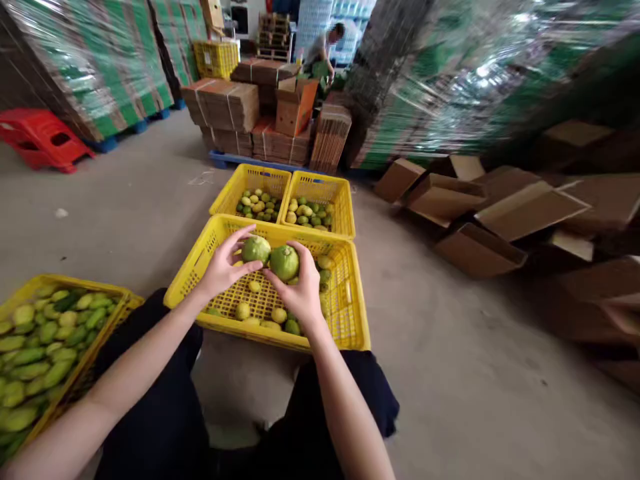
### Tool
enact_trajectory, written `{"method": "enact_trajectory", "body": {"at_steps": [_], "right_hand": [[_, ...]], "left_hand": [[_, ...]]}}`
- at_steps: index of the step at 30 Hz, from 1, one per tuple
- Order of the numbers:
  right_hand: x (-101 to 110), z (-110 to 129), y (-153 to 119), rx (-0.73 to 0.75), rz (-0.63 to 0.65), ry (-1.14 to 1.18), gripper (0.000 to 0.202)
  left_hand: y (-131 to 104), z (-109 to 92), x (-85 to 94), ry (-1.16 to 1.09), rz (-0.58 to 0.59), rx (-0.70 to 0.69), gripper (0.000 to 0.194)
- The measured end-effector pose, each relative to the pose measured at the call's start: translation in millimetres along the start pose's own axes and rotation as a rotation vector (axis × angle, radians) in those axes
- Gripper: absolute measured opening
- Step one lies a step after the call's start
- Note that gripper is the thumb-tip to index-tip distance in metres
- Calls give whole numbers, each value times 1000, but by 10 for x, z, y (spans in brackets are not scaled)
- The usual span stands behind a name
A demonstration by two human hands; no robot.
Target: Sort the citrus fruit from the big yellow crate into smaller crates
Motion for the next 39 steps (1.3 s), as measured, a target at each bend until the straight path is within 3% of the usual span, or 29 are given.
{"method": "enact_trajectory", "body": {"at_steps": [5, 9, 13, 18, 21, 26, 31, 36, 39], "right_hand": [[-2, -57, -53, 109, -184, 10, 59], [8, -61, -68, 168, -217, 113, 70], [8, -71, -39, -29, -129, 307, 64], [-72, -100, 6, -453, 90, 727, 55], [-118, -116, 26, -630, 178, 979, 41], [-203, -156, 28, -857, 337, 1270, 28], [-289, -167, -13, -943, 292, 1303, 22], [-339, -130, -48, -958, 255, 1322, 15], [-347, -159, -40, -1013, 186, 1337, 13]], "left_hand": [[47, -163, -13, 121, -3, -258, 51], [37, -196, -34, 64, -28, -269, 50], [38, -131, -55, -134, -111, -66, 48], [76, 65, -6, -560, -388, 398, 29], [96, 88, -19, -803, -451, 644, 26], [67, 15, -117, -1008, -486, 872, 38], [32, 36, -162, -995, -525, 915, 22], [56, 60, -205, -1118, -472, 775, 33], [64, 58, -212, -1119, -450, 773, 34]]}}
Point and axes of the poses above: each hand's wrist, its own y-axis towards the middle knuckle, its own x-axis out of the back of the hand, z = x × y, the point moved 3 cm from there along y, towards the middle knuckle, and after that the axes turned 11 degrees about -x, right-handed, at the moved point
